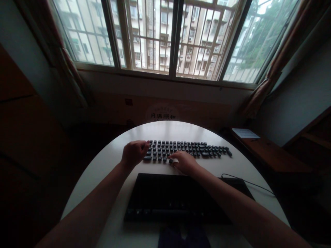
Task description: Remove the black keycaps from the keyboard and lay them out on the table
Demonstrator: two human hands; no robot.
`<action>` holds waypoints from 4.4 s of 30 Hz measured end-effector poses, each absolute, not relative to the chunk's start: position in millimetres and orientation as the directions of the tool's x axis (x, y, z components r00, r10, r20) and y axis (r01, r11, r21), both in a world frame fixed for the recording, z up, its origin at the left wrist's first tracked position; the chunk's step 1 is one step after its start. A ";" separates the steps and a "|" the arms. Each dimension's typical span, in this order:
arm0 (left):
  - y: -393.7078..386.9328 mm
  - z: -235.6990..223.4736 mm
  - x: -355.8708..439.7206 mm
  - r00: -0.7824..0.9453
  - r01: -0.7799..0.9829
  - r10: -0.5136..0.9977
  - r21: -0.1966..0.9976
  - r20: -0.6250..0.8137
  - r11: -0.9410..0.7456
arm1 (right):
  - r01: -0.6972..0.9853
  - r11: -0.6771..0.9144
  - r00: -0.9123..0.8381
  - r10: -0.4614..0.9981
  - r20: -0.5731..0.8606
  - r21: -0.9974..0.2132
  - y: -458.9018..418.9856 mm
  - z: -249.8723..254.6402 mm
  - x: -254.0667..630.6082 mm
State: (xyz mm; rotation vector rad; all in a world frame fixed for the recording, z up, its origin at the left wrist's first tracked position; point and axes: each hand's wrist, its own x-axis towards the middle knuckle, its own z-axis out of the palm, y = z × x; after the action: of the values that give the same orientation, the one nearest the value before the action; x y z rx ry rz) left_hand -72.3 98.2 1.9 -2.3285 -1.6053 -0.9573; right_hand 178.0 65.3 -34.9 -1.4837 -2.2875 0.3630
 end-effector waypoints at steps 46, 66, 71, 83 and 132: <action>99.1 3.4 -72.3 0.243 0.882 0.760 0.189 0.603 -0.432 | 0.613 0.298 -0.033 0.935 0.353 -0.732 11.0 14.3 189.3; 35.8 43.2 1.3 0.550 0.808 0.826 0.172 0.123 -0.563 | 0.023 0.090 -0.397 0.915 0.073 -0.996 -59.6 -12.8 178.1; 24.7 -0.3 14.1 0.598 0.718 0.781 0.315 0.177 -0.621 | 0.159 0.170 -0.362 0.926 0.103 -0.972 -61.9 -26.2 170.2; 29.0 -18.6 9.3 0.681 0.639 0.718 0.362 0.143 -0.678 | 0.302 0.194 -0.403 0.913 0.059 -0.933 -63.6 -24.3 172.4; 20.1 -5.7 6.3 0.676 0.506 0.667 0.460 0.313 -0.729 | 0.446 0.515 -0.177 0.852 0.492 -0.732 -62.0 -11.8 183.7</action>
State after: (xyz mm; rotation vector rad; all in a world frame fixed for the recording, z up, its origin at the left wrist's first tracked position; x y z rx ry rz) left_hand 6.3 20.1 -5.7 -3.1801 -1.1533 -0.8334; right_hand 183.7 -62.0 -11.8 -1.0832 -1.8060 0.5364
